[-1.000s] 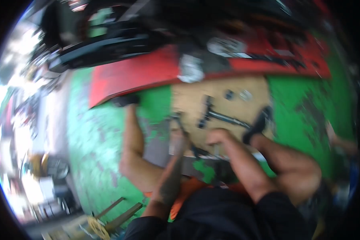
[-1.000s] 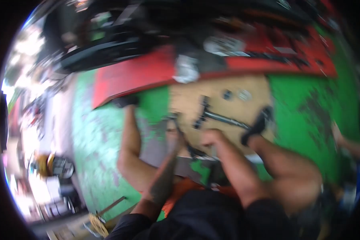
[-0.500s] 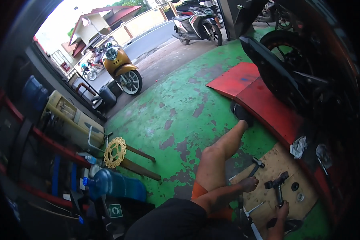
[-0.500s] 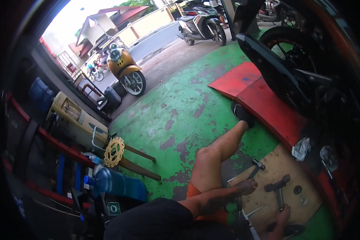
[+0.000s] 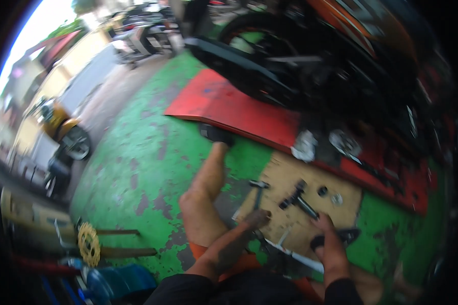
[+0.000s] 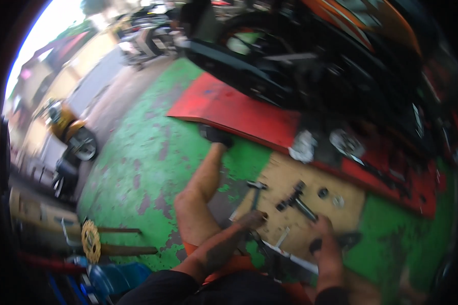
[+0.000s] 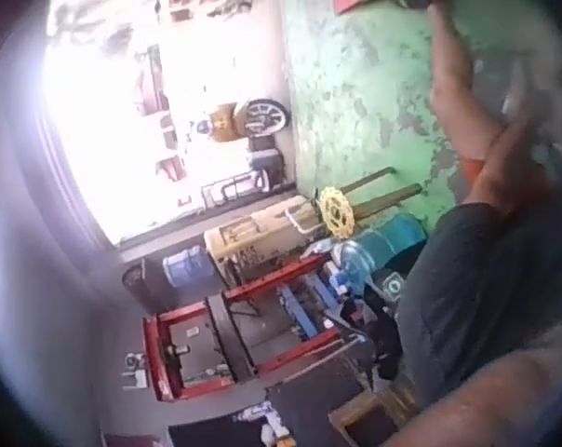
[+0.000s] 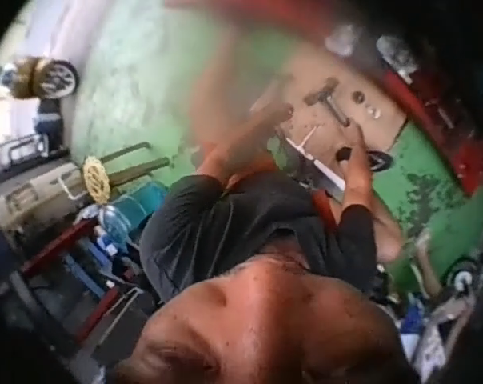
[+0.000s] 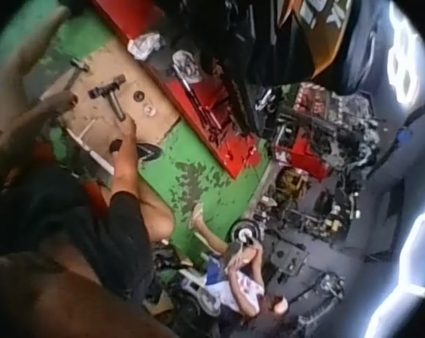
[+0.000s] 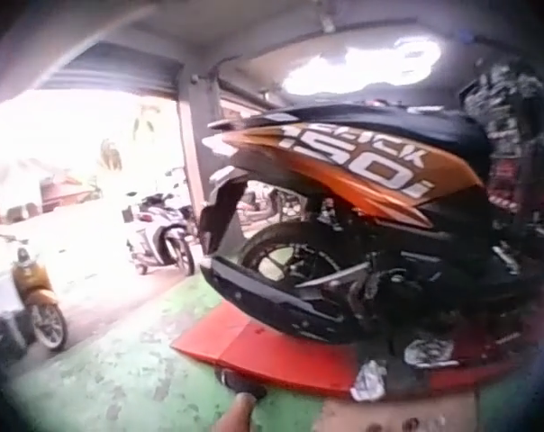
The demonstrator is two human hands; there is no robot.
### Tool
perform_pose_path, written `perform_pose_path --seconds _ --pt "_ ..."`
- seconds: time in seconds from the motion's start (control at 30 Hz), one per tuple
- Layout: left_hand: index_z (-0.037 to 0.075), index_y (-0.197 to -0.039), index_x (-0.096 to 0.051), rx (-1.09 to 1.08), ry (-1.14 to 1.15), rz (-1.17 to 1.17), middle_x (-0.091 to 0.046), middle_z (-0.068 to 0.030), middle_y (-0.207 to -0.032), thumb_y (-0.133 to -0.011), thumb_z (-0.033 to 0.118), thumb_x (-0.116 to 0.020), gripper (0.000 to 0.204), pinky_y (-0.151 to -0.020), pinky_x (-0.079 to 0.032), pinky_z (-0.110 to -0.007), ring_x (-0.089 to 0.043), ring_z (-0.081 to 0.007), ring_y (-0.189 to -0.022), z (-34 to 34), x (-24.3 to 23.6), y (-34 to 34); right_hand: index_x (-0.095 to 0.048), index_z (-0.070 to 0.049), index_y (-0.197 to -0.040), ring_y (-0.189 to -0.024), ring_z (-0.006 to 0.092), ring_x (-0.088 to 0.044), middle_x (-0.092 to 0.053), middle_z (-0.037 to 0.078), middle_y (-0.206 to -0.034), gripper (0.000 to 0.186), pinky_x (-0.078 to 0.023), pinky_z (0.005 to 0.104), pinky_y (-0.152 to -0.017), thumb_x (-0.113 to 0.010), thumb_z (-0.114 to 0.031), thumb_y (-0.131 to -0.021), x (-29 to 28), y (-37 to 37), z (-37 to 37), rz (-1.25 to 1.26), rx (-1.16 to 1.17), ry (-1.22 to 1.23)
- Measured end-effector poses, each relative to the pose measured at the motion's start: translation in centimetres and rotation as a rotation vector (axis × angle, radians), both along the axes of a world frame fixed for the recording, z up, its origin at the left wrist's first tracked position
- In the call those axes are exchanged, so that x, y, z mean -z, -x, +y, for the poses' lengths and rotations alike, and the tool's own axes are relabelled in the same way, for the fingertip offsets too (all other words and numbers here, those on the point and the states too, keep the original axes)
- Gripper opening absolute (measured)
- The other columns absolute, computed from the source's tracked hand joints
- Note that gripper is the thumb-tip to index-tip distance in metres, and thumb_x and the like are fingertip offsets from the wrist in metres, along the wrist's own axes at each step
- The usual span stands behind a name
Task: Disassembling and repairing motorcycle front fork components using a hammer and various tools.
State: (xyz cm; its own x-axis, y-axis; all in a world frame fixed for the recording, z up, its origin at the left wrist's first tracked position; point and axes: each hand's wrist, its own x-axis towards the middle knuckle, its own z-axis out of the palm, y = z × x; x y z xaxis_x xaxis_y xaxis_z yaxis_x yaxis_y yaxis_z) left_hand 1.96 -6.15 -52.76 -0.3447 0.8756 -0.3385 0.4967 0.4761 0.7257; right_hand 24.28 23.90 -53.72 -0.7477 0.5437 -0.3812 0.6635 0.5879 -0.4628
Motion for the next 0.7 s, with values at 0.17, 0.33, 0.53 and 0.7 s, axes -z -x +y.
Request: perform_pose_path --seconds 0.17,0.33,0.53,0.7 --pt "0.002 -0.115 -0.064 0.190 0.015 0.065 -0.070 -0.0210 -0.097 -0.093 0.024 -0.059 0.032 -0.082 -0.055 -0.041 -0.070 -0.0342 -0.091 0.5 -0.2 2.0 -0.070 -0.005 -0.102 -0.087 0.0342 -0.069 -0.071 0.019 -0.096 0.048 -0.054 0.0426 -0.075 -0.075 -0.041 -0.071 -6.8 6.2 4.1 -0.219 -0.222 -0.025" --pt "0.004 -0.121 -0.063 0.069 0.180 -0.081 -0.071 -0.0198 -0.107 -0.095 0.027 -0.058 0.035 -0.085 -0.055 -0.041 -0.069 -0.0327 -0.099 1.6 -4.9 1.3 -0.075 -0.005 -0.086 -0.072 0.0240 -0.070 -0.074 0.012 -0.081 0.034 -0.056 0.0389 -0.069 -0.080 -0.034 -0.068 -17.3 10.5 3.9 -0.692 -0.426 -0.067" --pt "0.002 -0.122 -0.062 0.044 0.204 -0.098 -0.070 -0.0204 -0.109 -0.094 0.027 -0.059 0.037 -0.087 -0.054 -0.043 -0.068 -0.0332 -0.102 1.5 -6.3 0.9 -0.071 -0.005 -0.095 -0.065 0.0163 -0.063 -0.070 0.003 -0.086 0.023 -0.054 0.0324 -0.060 -0.070 -0.024 -0.082 -24.6 7.0 6.5 -0.841 -0.333 0.305" --pt "0.000 -0.122 -0.062 0.088 0.169 -0.064 -0.071 -0.0207 -0.107 -0.092 0.025 -0.062 0.039 -0.087 -0.054 -0.041 -0.069 -0.0334 -0.099 2.3 -6.6 0.6 -0.069 -0.003 -0.105 -0.066 0.0169 -0.064 -0.070 0.007 -0.089 0.027 -0.055 0.0311 -0.056 -0.066 -0.018 -0.082 -20.0 0.2 12.8 -0.368 0.047 0.346"
